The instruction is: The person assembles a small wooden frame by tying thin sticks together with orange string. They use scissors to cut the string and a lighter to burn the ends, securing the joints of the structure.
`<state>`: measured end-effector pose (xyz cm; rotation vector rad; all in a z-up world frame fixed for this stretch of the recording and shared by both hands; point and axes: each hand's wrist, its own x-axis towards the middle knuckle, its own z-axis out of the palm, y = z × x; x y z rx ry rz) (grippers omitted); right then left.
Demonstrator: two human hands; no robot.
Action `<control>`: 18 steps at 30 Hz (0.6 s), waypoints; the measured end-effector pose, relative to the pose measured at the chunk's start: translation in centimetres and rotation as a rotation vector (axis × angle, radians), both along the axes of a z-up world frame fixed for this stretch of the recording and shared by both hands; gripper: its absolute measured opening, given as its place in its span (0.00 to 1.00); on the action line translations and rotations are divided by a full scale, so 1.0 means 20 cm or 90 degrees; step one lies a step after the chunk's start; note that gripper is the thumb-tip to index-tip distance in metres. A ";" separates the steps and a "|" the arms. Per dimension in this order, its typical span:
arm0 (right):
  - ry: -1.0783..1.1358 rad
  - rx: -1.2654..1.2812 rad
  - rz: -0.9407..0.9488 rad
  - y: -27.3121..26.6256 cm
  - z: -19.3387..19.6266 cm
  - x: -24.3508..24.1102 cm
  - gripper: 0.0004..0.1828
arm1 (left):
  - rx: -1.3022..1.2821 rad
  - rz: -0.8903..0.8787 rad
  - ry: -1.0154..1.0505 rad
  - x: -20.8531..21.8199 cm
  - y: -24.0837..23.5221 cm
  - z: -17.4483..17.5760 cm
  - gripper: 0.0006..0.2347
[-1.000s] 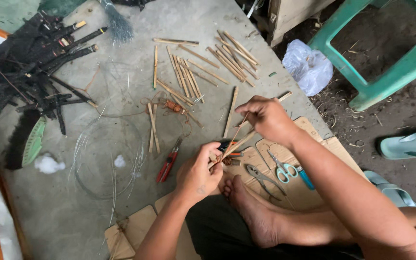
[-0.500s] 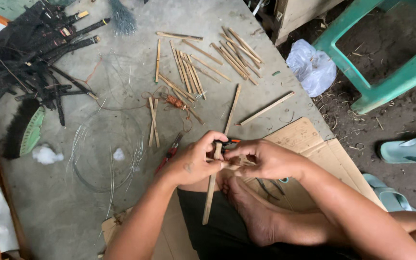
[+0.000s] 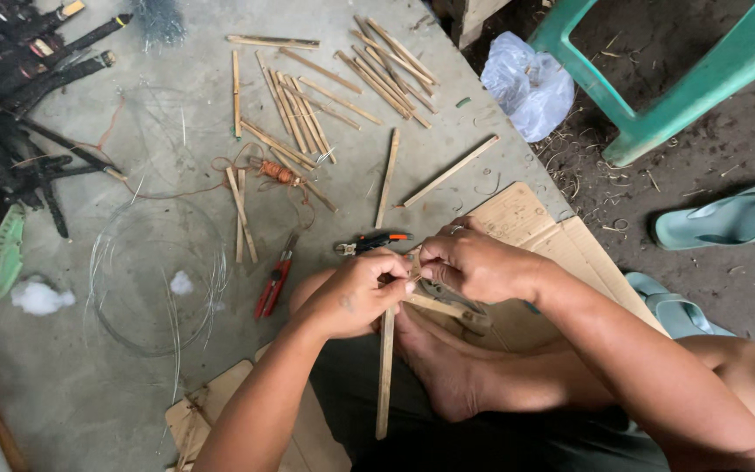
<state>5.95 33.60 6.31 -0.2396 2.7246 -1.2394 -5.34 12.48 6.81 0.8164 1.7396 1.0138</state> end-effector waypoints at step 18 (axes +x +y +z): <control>-0.357 0.262 -0.356 0.13 -0.78 0.38 0.09 | -0.114 -0.015 0.132 -0.16 0.14 0.03 0.07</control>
